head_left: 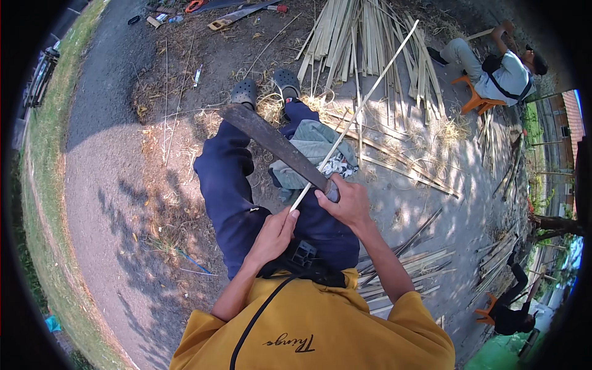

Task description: The person scrapes a thin wood strip using a machete while holding the strip against a cloth-covered leg.

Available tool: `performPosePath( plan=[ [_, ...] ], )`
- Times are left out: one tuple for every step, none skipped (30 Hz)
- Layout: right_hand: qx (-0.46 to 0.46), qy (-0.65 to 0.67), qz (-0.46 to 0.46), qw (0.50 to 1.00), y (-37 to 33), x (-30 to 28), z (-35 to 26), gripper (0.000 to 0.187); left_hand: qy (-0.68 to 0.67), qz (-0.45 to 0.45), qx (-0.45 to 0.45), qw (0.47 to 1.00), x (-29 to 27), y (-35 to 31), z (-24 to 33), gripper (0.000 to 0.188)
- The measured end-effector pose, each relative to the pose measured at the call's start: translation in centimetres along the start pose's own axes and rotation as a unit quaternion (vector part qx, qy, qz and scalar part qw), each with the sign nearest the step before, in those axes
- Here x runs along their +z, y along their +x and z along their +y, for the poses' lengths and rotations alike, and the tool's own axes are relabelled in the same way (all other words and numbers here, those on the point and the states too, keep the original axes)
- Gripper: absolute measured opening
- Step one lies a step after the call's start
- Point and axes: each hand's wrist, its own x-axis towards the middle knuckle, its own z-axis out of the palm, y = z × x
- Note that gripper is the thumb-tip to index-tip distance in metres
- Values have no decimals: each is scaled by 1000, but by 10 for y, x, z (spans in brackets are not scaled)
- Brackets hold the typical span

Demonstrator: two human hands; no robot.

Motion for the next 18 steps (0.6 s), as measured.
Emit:
performPosePath(
  plan=[
    [12, 6, -3, 1000, -1, 0, -1, 51, 1, -2, -1, 1000, 0, -1, -1, 36],
    [15, 6, -3, 1000, -2, 1, -1, 51, 9, -3, -6, 1000, 0, -2, -1, 36],
    [8, 8, -1, 1000, -2, 2, 0, 53, 17, -3, -11, 1000, 2, -3, -2, 36],
    [1, 9, 2, 1000, -1, 3, -1, 56, 18, -5, -12, 1000, 4, -1, -2, 36],
    [3, 9, 3, 1000, -1, 3, -3, 56, 14, 2, 2, 1000, 6, 4, -3, 36],
    [3, 11, -9, 1000, -1, 0, -7, 55, 11, 9, 15, 1000, 7, 8, -2, 37],
    [4, 14, -20, 1000, 0, -1, -10, 55, 11, 8, 14, 1000, 8, 11, -1, 37],
    [4, 14, -20, 1000, 1, -2, -10, 55, 2, 11, 11, 1000, 8, 13, 0, 37],
    [-7, 4, -21, 1000, 3, -2, -7, 55, -6, 10, 11, 1000, 9, 18, 1, 36],
    [-18, -6, -21, 1000, 4, -3, -5, 54, -4, 5, 14, 1000, 9, 15, 1, 36],
    [-16, -7, -17, 1000, 4, -4, -2, 54, -4, 10, -2, 1000, 9, 5, -1, 36],
    [-6, 1, -18, 1000, 4, -4, 1, 54, -1, 14, -18, 1000, 8, -5, -3, 36],
    [3, 8, -22, 1000, 2, -2, 2, 54, -23, 12, -37, 999, 8, -15, -9, 35],
    [7, 9, -17, 1000, 2, -1, 4, 54, -20, 7, -36, 999, 7, -17, -13, 35],
    [5, 15, 4, 1000, 0, 1, 6, 55, -27, 4, -41, 999, 8, -21, -13, 36],
    [3, 21, 25, 999, -1, 1, 7, 55, -34, 1, -46, 998, 9, -24, -12, 37],
    [4, 21, 25, 999, -2, 2, 7, 55, -33, 1, -47, 998, 9, -22, -13, 37],
    [4, 28, 27, 999, -2, 2, 5, 56, -80, -14, -44, 996, 9, -17, -12, 37]
  ],
)
